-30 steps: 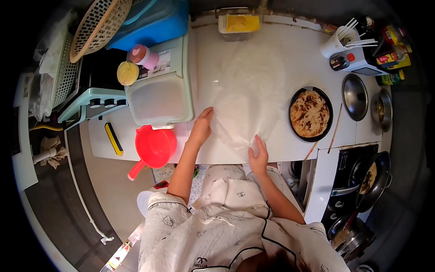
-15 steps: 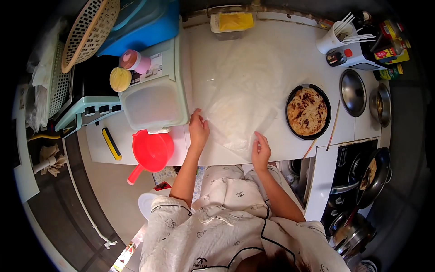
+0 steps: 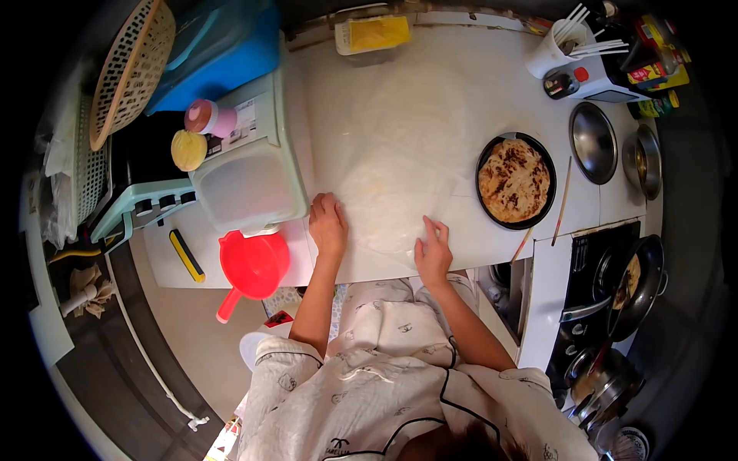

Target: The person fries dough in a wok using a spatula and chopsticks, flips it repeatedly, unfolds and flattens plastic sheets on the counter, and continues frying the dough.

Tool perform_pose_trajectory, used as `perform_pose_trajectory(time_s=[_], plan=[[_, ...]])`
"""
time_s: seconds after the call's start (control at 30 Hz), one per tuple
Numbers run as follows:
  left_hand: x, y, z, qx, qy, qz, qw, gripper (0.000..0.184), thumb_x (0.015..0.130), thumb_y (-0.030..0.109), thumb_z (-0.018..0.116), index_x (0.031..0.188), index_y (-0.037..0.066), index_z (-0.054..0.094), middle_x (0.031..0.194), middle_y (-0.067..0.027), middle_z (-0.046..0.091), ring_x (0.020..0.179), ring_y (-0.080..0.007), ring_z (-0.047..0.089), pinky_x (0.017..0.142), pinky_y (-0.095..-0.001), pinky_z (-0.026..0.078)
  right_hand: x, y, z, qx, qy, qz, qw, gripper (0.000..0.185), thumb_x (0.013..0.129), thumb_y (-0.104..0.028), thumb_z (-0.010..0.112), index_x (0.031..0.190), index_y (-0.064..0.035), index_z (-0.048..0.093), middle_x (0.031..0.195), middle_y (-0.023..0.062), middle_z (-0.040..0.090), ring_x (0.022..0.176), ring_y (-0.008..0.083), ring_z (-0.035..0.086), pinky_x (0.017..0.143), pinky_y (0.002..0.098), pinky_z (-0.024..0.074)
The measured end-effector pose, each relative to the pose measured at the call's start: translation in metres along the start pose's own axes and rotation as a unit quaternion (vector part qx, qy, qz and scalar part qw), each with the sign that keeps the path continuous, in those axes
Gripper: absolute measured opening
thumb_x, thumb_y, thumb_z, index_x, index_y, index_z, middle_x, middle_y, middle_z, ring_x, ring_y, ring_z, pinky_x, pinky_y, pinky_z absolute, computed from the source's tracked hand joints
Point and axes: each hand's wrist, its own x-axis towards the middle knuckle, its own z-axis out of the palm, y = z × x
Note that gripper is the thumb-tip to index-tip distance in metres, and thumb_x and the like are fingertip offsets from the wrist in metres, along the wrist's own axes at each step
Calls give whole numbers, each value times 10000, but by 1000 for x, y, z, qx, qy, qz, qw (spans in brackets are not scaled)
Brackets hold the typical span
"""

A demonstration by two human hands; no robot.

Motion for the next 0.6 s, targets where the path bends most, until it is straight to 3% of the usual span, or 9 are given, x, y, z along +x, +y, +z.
perform_pose_trajectory(time_s=[0.03,0.17,0.27,0.4,0.43,0.5,0.6], plan=[[3,7,-1,10,29,2,1000,223,789,75,567,998,17,514,996,-130,519,888,-319,524,713,-419,453,-1,-3,-1,-20,21,-20,999,506,720,-46,613,1211,-91,496,1202,125,440,865,274,545,735,349,464],[2,13,10,76,-41,-55,995,193,798,131,565,940,13,507,928,-131,548,892,-314,520,720,-425,436,1,-16,-5,-63,119,-49,990,542,676,-58,655,1196,-79,504,1193,144,430,974,308,483,839,393,410],[-1,5,11,90,-114,-77,986,171,794,150,566,901,30,507,869,-127,560,870,-306,522,709,-426,432,3,-5,-4,-78,8,-66,995,513,672,-56,649,1168,-64,518,1198,133,437,997,309,465,860,401,396],[-20,-9,-7,100,-182,-144,968,210,773,169,583,921,37,514,861,-128,554,853,-301,517,708,-424,428,13,-3,-16,-47,-31,-86,995,468,682,-56,640,1138,-58,535,1165,140,480,1023,321,464,866,390,401],[-24,-10,-12,104,-202,-169,959,233,767,174,588,941,36,519,874,-131,549,851,-300,515,707,-422,429,23,0,-20,-59,-1,-107,993,458,682,-55,639,1129,-55,541,1170,144,481,1039,324,459,873,391,399],[-32,-5,-22,106,-138,-153,973,284,758,175,593,993,32,521,917,-138,537,893,-305,504,727,-426,417,54,7,-32,-82,55,-148,984,438,682,-53,636,1111,-48,552,1180,152,484,1070,332,447,889,394,394],[-22,22,-44,74,-83,-108,988,364,740,135,604,1073,24,510,1020,-156,511,990,-323,466,819,-433,366,113,1,-49,-255,103,-220,936,345,713,-32,584,1056,-1,571,1158,167,504,1086,334,448,907,407,382]])
